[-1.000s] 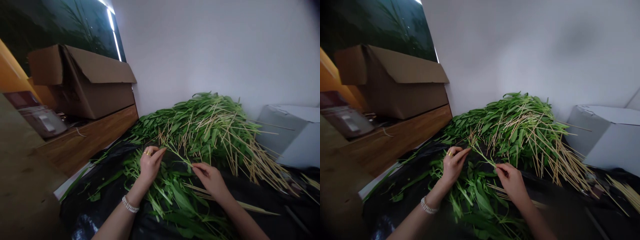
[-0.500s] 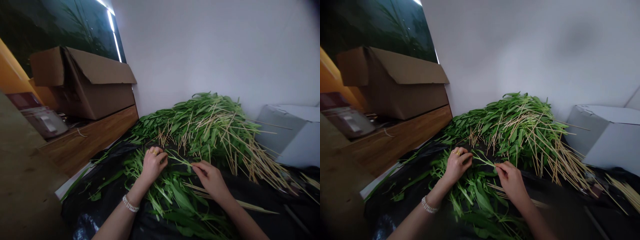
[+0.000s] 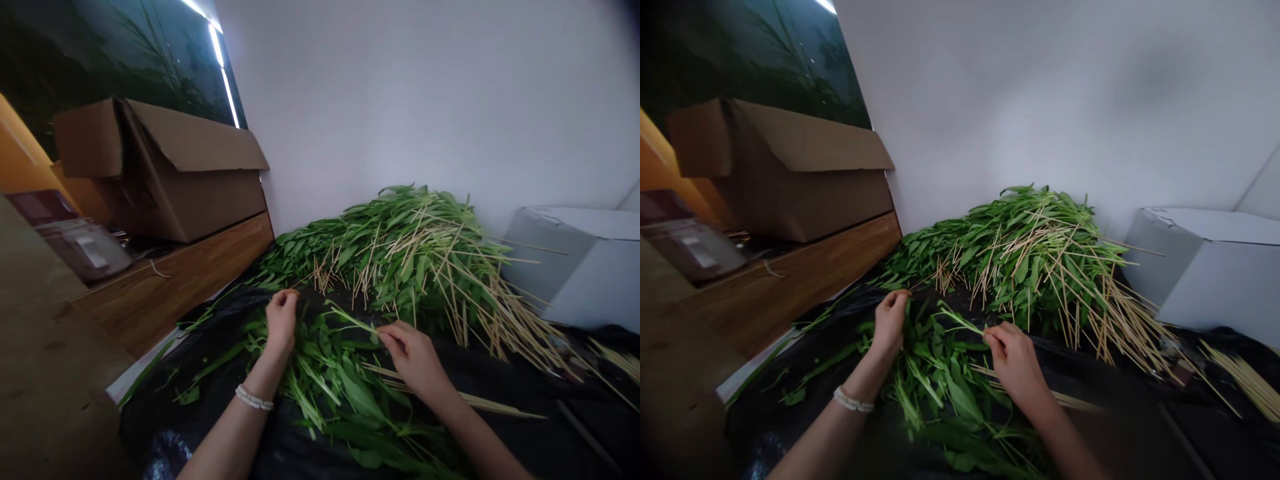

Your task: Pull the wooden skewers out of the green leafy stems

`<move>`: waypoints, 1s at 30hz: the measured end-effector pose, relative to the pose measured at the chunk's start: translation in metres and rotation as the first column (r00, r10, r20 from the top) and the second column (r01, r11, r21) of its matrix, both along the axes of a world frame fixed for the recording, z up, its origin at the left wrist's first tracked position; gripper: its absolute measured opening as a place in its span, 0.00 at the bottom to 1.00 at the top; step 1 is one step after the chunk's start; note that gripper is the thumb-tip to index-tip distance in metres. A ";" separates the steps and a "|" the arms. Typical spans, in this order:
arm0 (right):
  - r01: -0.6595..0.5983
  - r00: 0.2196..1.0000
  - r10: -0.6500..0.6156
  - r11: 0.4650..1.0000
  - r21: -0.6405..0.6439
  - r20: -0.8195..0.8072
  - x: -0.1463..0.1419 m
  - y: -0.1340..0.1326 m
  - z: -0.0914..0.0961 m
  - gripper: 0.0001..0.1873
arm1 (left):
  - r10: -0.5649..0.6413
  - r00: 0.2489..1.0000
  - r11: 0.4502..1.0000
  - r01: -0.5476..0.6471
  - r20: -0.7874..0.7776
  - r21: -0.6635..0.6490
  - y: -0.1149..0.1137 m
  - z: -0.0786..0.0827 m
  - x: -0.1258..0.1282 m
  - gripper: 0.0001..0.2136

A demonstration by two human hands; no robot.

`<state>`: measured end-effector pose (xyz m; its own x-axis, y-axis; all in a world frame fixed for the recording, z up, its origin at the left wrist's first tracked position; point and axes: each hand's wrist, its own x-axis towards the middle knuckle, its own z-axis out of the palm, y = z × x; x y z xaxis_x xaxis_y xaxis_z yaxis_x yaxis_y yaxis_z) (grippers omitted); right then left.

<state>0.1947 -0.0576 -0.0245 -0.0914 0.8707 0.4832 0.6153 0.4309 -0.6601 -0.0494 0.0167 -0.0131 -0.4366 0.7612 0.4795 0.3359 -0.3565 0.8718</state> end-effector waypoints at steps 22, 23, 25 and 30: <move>-0.027 0.985 0.008 0.994 0.110 0.173 0.002 -0.001 -0.005 0.13 | -0.132 0.392 0.937 0.350 -0.911 0.014 -0.027 -0.005 0.019 0.07; -0.030 0.986 0.011 0.993 0.111 0.166 0.001 -0.001 -0.005 0.12 | -0.141 0.392 0.937 0.349 -0.909 0.005 -0.027 -0.005 0.020 0.07; -0.036 0.988 0.018 0.993 0.114 0.156 0.000 -0.002 -0.005 0.12 | -0.180 0.424 0.934 0.356 -0.888 -0.019 -0.029 -0.005 0.022 0.07; -0.067 0.985 0.042 0.987 0.143 0.167 -0.005 -0.004 -0.004 0.12 | -0.312 0.689 0.925 0.377 -0.654 -0.044 -0.026 -0.003 0.027 0.05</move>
